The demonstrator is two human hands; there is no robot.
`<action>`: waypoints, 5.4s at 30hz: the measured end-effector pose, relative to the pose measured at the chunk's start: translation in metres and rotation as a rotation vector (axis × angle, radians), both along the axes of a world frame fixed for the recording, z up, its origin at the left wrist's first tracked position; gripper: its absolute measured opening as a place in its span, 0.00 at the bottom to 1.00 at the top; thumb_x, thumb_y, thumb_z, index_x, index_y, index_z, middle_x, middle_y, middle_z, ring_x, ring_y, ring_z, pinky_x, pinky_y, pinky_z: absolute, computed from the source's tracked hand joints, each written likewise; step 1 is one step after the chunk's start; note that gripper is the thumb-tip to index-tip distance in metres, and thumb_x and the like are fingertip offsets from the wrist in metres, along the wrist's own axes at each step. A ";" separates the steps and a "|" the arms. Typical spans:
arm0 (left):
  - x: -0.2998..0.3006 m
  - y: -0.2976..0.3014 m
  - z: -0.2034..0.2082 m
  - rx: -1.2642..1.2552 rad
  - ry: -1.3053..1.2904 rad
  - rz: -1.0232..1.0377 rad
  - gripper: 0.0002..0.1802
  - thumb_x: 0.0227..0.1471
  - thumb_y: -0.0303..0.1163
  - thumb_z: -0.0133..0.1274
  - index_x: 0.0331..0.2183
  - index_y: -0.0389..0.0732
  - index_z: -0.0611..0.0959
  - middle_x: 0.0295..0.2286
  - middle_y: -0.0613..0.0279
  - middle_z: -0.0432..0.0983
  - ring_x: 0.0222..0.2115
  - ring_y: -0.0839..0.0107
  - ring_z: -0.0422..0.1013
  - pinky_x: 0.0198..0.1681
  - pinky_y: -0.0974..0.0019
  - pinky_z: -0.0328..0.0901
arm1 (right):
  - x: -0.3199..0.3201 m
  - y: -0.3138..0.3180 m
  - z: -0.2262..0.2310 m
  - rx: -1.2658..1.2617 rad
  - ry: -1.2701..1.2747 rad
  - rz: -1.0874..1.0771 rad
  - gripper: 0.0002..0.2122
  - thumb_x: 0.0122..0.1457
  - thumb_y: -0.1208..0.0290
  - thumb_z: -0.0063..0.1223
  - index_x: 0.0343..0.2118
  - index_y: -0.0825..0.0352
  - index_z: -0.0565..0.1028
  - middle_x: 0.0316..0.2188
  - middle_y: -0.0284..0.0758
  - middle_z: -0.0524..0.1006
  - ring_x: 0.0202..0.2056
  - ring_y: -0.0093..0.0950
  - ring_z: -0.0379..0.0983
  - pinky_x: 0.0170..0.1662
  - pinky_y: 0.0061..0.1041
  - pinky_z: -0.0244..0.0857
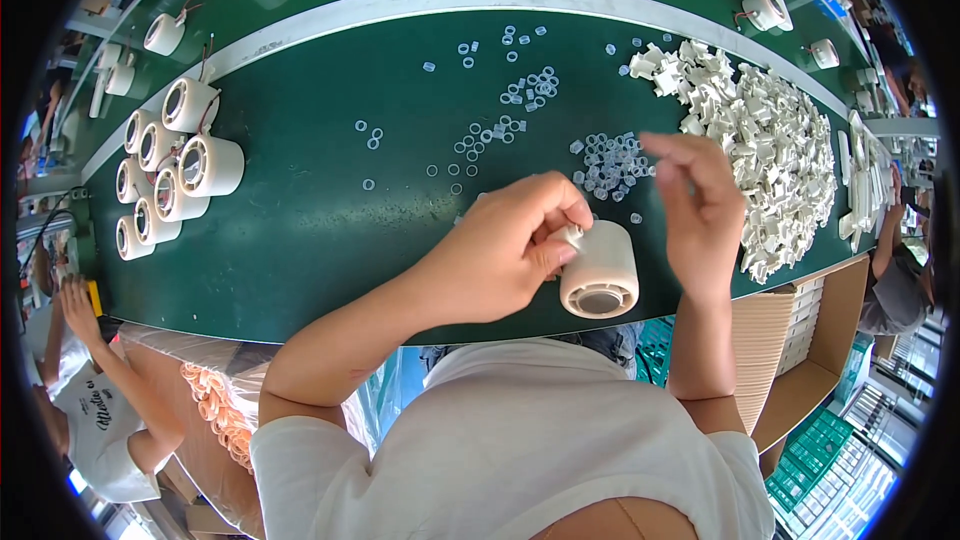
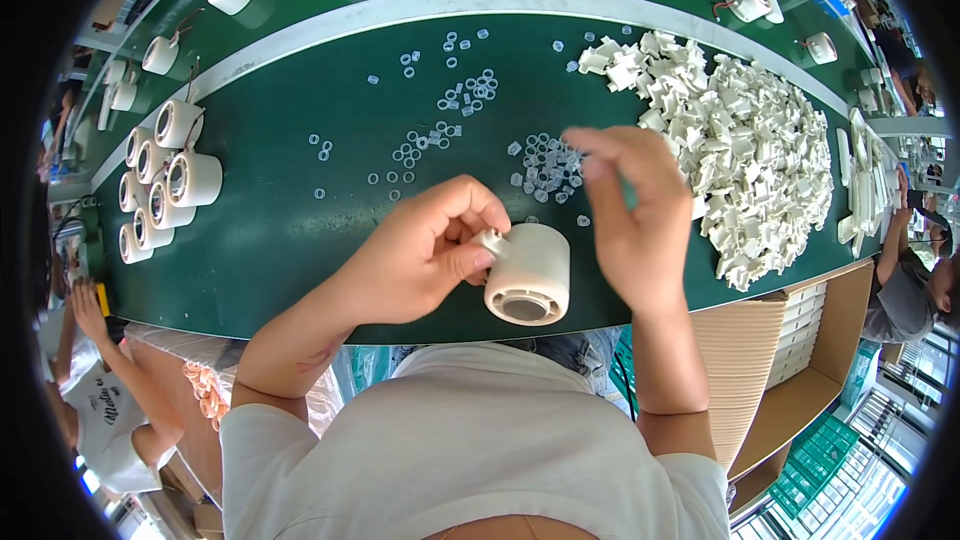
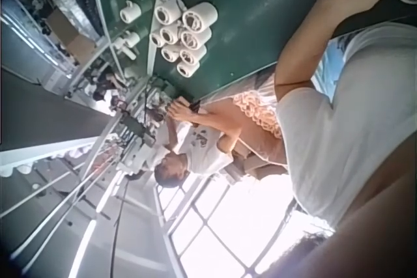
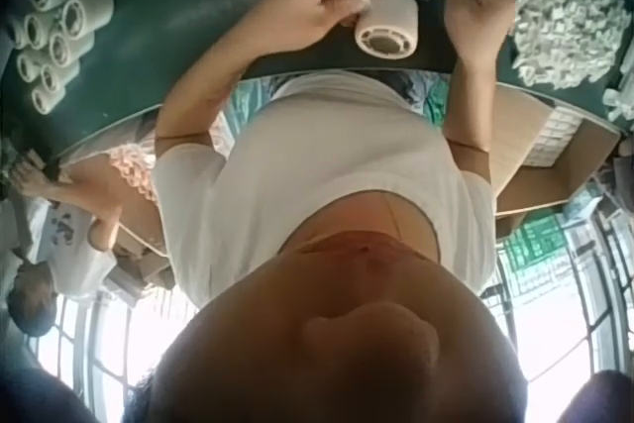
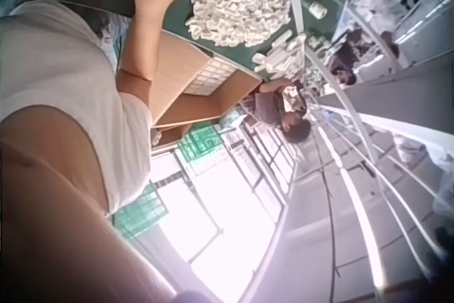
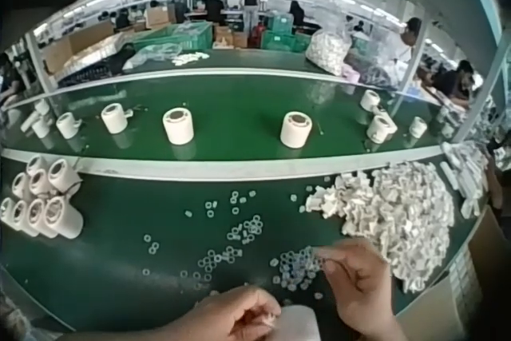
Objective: Manually inserting rubber o-rings onto plastic motor or fan housing components on an assembly line.
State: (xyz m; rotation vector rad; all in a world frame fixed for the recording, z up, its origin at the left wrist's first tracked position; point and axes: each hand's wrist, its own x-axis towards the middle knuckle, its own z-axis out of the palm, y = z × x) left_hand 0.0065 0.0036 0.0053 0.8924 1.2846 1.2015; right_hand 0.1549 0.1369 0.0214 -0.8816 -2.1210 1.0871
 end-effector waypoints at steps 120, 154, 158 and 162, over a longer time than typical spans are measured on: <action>-0.209 0.218 0.004 -0.437 1.468 0.407 0.33 0.30 0.52 0.60 0.43 0.54 0.77 0.42 0.59 0.64 0.44 0.54 0.58 0.42 0.53 0.62 | 0.156 0.093 0.050 0.196 0.018 -0.102 0.02 0.48 0.76 0.51 0.24 0.67 0.72 0.26 0.35 0.72 0.27 0.26 0.64 0.32 0.20 0.58; -0.200 -0.103 0.035 -0.334 1.622 1.148 0.28 0.39 0.37 0.58 0.45 0.41 0.72 0.48 0.50 0.61 0.50 0.51 0.58 0.48 0.43 0.56 | -0.139 0.191 0.071 0.898 -0.078 0.280 0.27 0.38 0.83 0.57 0.46 0.65 0.68 0.42 0.39 0.70 0.43 0.38 0.66 0.49 0.31 0.59; -0.266 -0.077 0.046 -0.207 1.530 0.976 0.28 0.41 0.38 0.57 0.47 0.43 0.72 0.48 0.51 0.62 0.48 0.52 0.60 0.46 0.49 0.60 | -0.206 0.036 0.066 0.699 -0.177 0.895 0.25 0.35 0.83 0.59 0.42 0.62 0.68 0.41 0.36 0.69 0.44 0.37 0.65 0.48 0.32 0.60; -0.336 -0.017 0.032 -0.439 1.444 0.772 0.30 0.40 0.40 0.56 0.48 0.45 0.70 0.47 0.52 0.62 0.47 0.51 0.61 0.45 0.50 0.62 | -0.256 -0.047 0.015 0.778 -0.144 1.140 0.21 0.37 0.81 0.59 0.38 0.63 0.68 0.41 0.38 0.68 0.41 0.38 0.66 0.45 0.32 0.63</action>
